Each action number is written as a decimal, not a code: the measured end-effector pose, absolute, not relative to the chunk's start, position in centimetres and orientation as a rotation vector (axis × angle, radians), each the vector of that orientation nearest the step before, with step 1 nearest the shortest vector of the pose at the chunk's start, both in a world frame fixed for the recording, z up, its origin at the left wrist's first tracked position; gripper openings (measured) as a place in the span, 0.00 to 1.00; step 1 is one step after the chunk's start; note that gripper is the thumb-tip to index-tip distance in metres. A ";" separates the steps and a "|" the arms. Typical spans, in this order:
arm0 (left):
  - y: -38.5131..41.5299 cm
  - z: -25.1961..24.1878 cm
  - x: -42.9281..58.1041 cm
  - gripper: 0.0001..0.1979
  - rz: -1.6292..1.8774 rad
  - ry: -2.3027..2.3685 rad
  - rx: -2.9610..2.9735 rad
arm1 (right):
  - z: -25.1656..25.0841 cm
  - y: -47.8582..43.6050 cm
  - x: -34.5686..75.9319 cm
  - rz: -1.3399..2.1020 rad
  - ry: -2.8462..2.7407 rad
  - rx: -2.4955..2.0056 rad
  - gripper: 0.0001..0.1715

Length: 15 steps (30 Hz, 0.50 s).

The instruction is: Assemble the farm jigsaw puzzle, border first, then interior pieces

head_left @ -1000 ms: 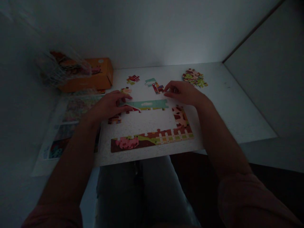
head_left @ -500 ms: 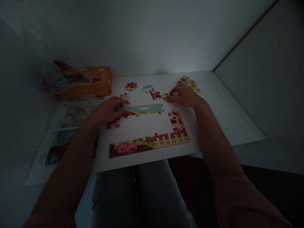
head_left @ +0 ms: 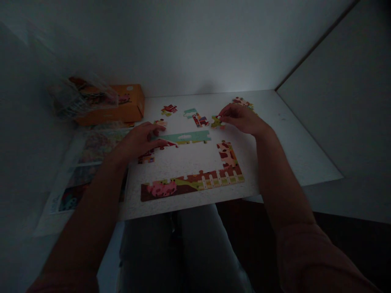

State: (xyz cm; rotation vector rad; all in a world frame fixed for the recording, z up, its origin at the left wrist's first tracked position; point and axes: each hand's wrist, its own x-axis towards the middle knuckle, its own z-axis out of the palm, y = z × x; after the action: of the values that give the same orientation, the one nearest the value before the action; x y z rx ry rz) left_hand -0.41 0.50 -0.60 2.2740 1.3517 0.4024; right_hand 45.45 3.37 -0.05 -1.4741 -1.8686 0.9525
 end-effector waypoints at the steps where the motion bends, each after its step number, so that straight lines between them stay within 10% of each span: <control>1: 0.5 -0.7 -0.4 0.34 0.416 1.352 2.265 | 0.1 3.3 45.4 0.966 -1.855 -1.465 0.23; 15: -0.1 -0.8 0.3 0.28 0.438 1.336 2.271 | -0.1 2.8 44.6 1.033 -1.809 -1.361 0.26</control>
State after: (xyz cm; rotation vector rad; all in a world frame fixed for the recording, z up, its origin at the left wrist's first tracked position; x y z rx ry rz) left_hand 0.30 -0.09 -0.81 2.2706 1.3359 0.4385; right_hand 44.63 2.78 -0.12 -1.3613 -1.8095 1.0333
